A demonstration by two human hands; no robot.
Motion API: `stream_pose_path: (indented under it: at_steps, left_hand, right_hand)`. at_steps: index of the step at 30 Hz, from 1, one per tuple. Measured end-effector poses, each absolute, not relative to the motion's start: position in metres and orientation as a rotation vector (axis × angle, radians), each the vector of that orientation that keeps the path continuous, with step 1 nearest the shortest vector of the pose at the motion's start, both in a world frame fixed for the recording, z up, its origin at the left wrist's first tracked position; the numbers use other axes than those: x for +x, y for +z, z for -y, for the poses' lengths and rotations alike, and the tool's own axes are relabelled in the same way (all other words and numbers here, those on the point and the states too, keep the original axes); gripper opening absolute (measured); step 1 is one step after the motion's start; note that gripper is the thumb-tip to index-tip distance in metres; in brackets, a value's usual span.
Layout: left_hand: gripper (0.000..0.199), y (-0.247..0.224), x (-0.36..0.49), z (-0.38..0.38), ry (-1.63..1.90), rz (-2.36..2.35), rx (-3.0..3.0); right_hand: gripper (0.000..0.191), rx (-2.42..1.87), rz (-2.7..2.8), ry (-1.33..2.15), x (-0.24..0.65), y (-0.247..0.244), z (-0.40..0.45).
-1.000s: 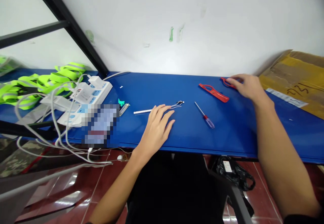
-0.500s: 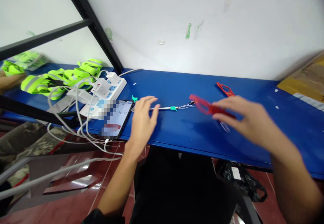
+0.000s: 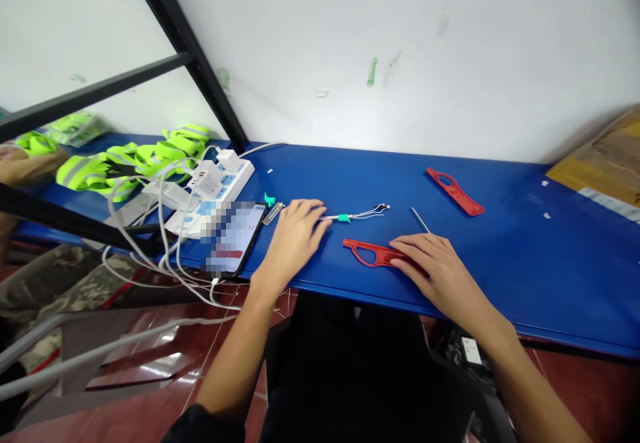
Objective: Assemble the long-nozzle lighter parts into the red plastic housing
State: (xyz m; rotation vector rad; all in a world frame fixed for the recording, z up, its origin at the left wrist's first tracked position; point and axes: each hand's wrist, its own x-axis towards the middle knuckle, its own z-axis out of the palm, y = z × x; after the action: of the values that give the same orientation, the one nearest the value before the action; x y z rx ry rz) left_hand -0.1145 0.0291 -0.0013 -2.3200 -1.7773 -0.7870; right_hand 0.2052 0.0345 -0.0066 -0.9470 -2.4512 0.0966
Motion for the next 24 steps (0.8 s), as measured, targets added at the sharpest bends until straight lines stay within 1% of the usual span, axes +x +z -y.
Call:
stream_pose_path:
  at_steps: [2, 4, 9, 14, 18, 21, 24]
  left_hand:
    - [0.031, -0.004, -0.101, -0.032, -0.631, 1.763, -2.365]
    - [0.030, -0.007, -0.093, -0.032, -0.588, 1.769, -2.358]
    - [0.029, -0.015, -0.088, -0.027, -0.762, 1.818, -2.362]
    - [0.040, -0.015, -0.085, -0.023, -0.790, 1.672, -2.512]
    - [0.031, -0.016, -0.083, -0.025, -0.857, 1.644, -2.616]
    - [0.025, -0.017, -0.084, -0.026, -0.986, 1.662, -2.639]
    - [0.023, -0.015, -0.085, -0.024, -1.146, 1.658, -2.670]
  right_hand:
    - [0.028, -0.946, 2.440, 0.166, 0.207, -0.010, -0.030]
    - [0.030, -0.968, 2.415, 0.222, 0.208, -0.011, -0.026]
    - [0.031, -0.992, 2.392, 0.304, 0.208, -0.009, -0.024]
    - [0.030, -0.954, 2.439, 0.335, 0.207, -0.009, -0.025]
    - [0.030, -0.961, 2.439, 0.383, 0.207, -0.007, -0.024]
    - [0.030, -0.973, 2.420, 0.404, 0.207, -0.006, -0.023]
    - [0.033, -0.996, 2.344, 0.337, 0.206, -0.008, -0.025]
